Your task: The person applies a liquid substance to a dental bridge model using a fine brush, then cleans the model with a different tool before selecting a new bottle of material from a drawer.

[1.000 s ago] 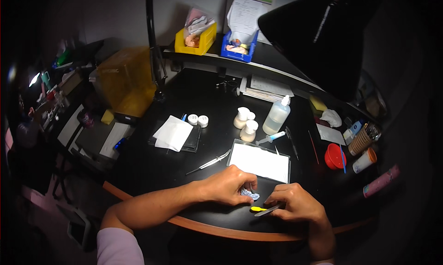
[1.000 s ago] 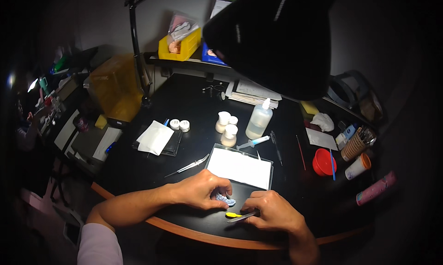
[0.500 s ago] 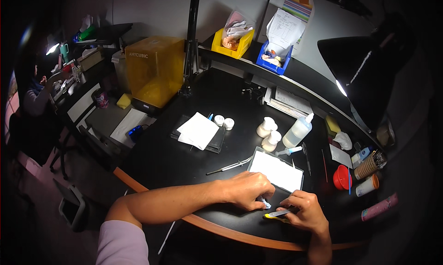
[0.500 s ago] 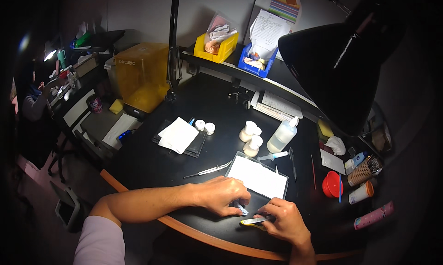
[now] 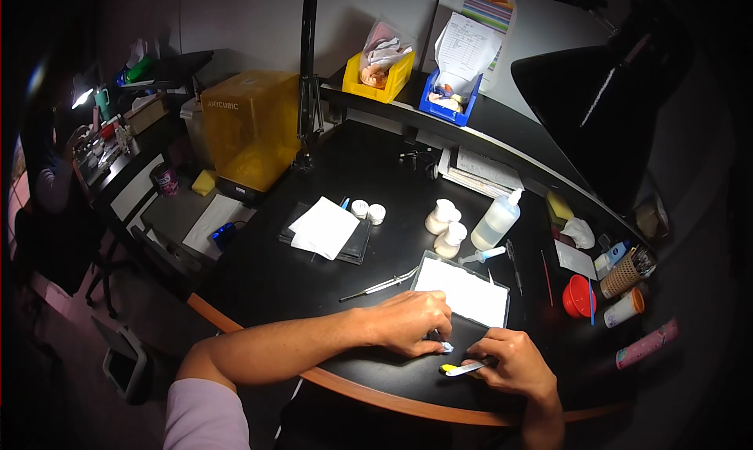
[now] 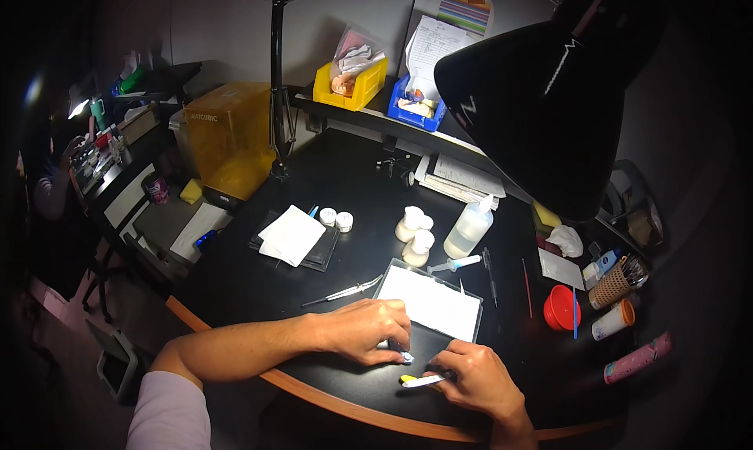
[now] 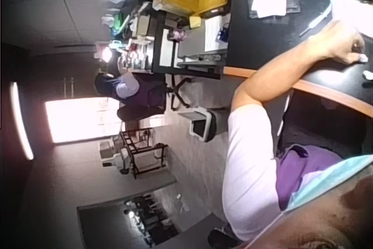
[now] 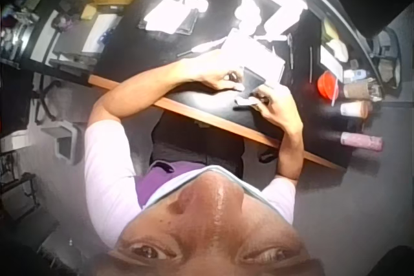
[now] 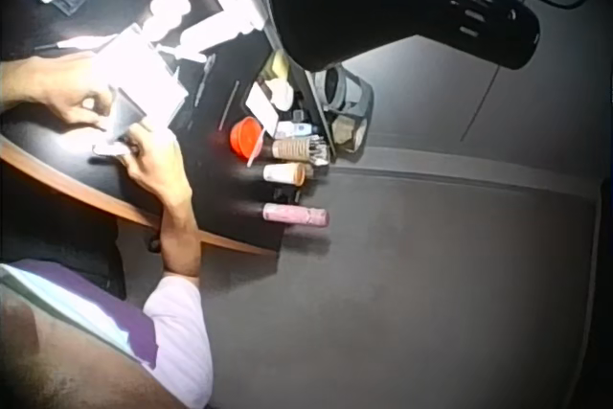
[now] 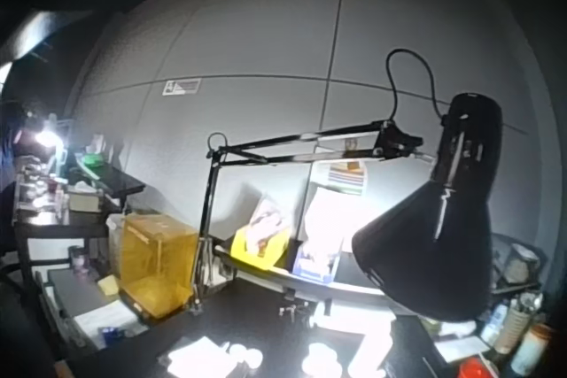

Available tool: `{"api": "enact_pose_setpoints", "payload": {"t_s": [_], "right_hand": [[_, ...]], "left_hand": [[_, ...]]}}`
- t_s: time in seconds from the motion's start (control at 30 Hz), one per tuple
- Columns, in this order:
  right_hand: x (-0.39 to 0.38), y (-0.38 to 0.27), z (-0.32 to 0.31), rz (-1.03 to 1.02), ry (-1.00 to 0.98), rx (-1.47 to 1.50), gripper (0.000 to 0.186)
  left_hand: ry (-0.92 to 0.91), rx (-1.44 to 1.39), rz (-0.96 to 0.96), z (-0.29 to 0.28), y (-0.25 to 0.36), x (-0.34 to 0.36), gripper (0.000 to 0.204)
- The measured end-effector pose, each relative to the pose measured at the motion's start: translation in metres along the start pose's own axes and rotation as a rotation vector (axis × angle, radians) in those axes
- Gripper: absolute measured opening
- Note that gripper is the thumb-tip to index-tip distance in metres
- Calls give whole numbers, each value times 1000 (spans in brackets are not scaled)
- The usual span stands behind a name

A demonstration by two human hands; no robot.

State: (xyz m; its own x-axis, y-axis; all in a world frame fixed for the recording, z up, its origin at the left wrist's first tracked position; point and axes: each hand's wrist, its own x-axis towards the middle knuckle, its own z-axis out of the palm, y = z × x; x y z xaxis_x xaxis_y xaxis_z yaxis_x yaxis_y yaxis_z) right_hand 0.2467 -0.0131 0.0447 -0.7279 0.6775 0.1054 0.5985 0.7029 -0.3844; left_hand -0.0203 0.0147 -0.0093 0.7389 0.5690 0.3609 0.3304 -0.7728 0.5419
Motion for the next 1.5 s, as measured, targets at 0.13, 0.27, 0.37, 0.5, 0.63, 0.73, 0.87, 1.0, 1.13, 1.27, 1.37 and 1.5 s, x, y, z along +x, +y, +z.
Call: {"api": "enact_pose_setpoints", "payload": {"t_s": [0.13,0.27,0.37,0.5,0.63,0.73,0.87,1.0,1.13,1.27,1.37,1.5], "right_hand": [[1,4,0,15,-27,-4,20],[4,6,-1,23,-88,33,20],[1,9,-2,12,-139,70,20],[-1,12,-3,51,-151,86,19],[3,21,4,-40,-104,62,15],[10,17,6,2,-163,131,18],[1,26,0,45,-177,130,24],[2,15,-2,97,-198,131,20],[6,9,-2,63,-171,91,17],[2,11,-3,56,-125,46,23],[-2,9,-4,44,19,99,27],[-27,-19,2,-57,337,131,19]], "left_hand": [[57,-10,27,-3,1,-1,21],[176,24,67,-8,-1,1,25],[278,104,92,-10,-4,4,29],[481,253,139,-22,-14,7,24],[775,387,218,-61,-2,0,13],[951,503,219,-100,13,-23,9],[1433,401,130,-103,57,-89,5],[1692,378,-276,-59,70,-219,24],[1960,141,-513,-35,55,-334,20],[2083,-294,-875,-1,2,-406,12],[1946,-283,-969,25,-58,-441,25],[1701,-307,-1161,34,-121,-435,70]]}}
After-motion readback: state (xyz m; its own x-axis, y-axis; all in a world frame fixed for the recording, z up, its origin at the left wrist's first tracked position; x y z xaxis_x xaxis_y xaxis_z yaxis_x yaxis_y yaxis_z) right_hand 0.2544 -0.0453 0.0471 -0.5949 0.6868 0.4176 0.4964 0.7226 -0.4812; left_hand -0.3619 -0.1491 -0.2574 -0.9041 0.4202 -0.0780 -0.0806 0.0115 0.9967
